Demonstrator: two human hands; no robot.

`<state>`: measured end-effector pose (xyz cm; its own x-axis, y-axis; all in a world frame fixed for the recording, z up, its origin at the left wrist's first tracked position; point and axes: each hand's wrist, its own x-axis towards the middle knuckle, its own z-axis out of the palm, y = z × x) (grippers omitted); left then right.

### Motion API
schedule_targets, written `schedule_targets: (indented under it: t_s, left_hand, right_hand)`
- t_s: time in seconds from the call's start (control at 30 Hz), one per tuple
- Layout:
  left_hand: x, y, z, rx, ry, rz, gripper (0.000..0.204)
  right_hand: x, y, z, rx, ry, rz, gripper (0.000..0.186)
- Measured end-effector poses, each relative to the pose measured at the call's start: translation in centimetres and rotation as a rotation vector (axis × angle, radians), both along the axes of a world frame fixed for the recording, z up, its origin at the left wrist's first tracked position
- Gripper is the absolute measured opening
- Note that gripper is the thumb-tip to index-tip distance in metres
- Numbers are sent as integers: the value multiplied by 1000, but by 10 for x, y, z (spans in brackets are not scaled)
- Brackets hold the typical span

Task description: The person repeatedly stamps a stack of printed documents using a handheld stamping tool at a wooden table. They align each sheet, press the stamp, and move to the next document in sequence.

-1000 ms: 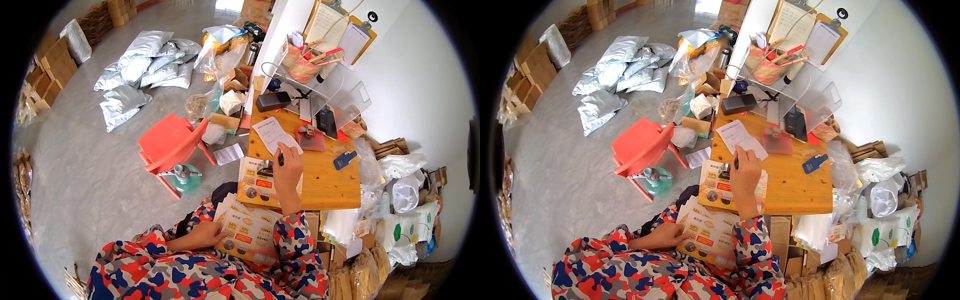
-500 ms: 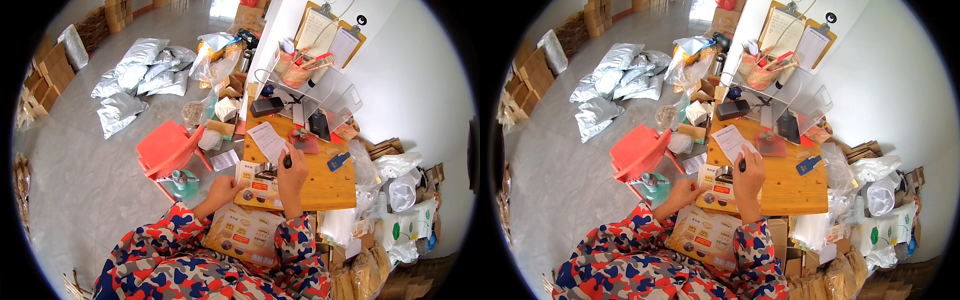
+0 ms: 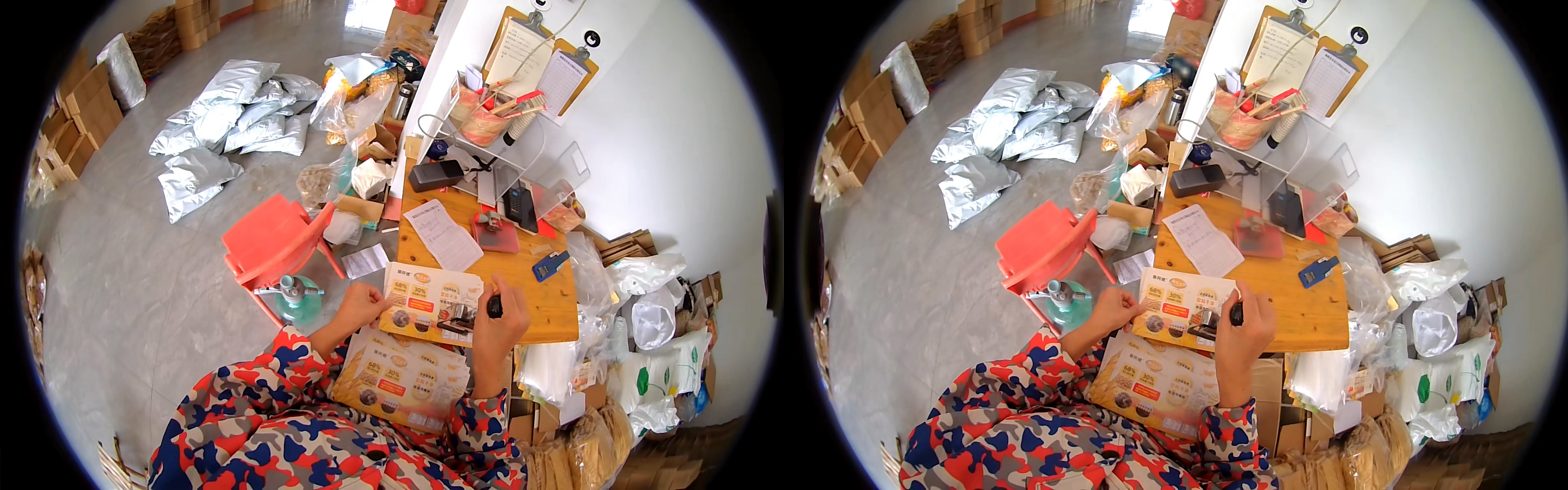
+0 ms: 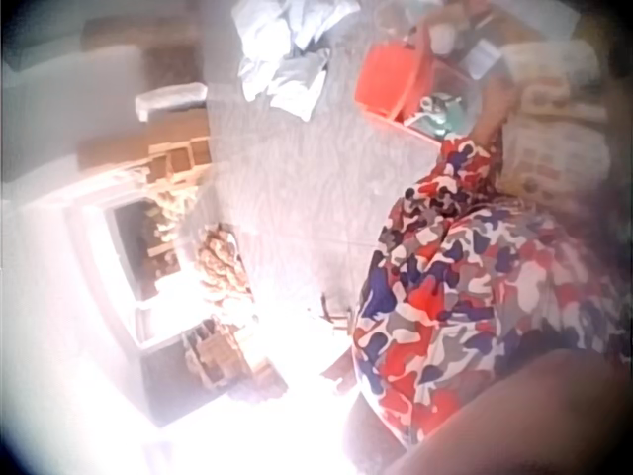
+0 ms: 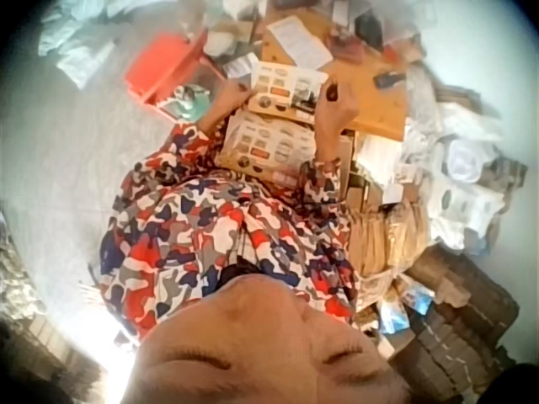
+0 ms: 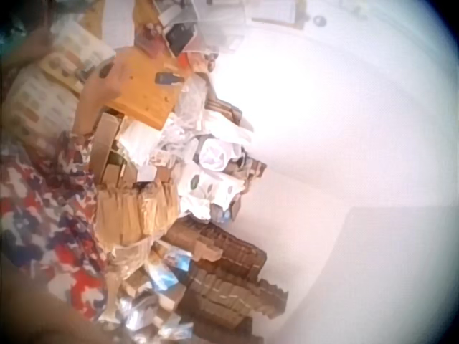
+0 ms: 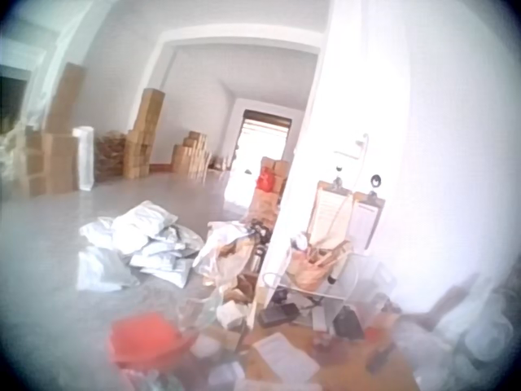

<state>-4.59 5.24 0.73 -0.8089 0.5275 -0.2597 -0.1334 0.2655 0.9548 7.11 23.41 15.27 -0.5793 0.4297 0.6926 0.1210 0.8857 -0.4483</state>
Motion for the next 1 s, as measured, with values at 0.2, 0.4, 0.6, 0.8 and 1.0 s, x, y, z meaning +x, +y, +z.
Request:
schedule_targets:
  t_s: [0.2, 0.4, 0.6, 0.8, 1.0]
  left_hand:
    - [2, -2, 10, -121, 80, 2, 20]
    - [6, -4, 17, -170, 88, 4, 21]
    - [8, -6, 18, -165, 93, 2, 21]
    - [11, -9, 20, -116, 107, 25, 21]
    - [11, -15, 12, -55, 124, 49, 20]
  right_hand:
    - [8, -4, -5, -60, -5, 5, 22]
    - [12, -4, -4, -67, -17, -4, 22]
    - [15, -6, -5, -65, 17, -5, 21]
    - [17, -5, -3, -37, 25, -5, 19]
    - [20, -8, 1, -42, 33, -10, 19]
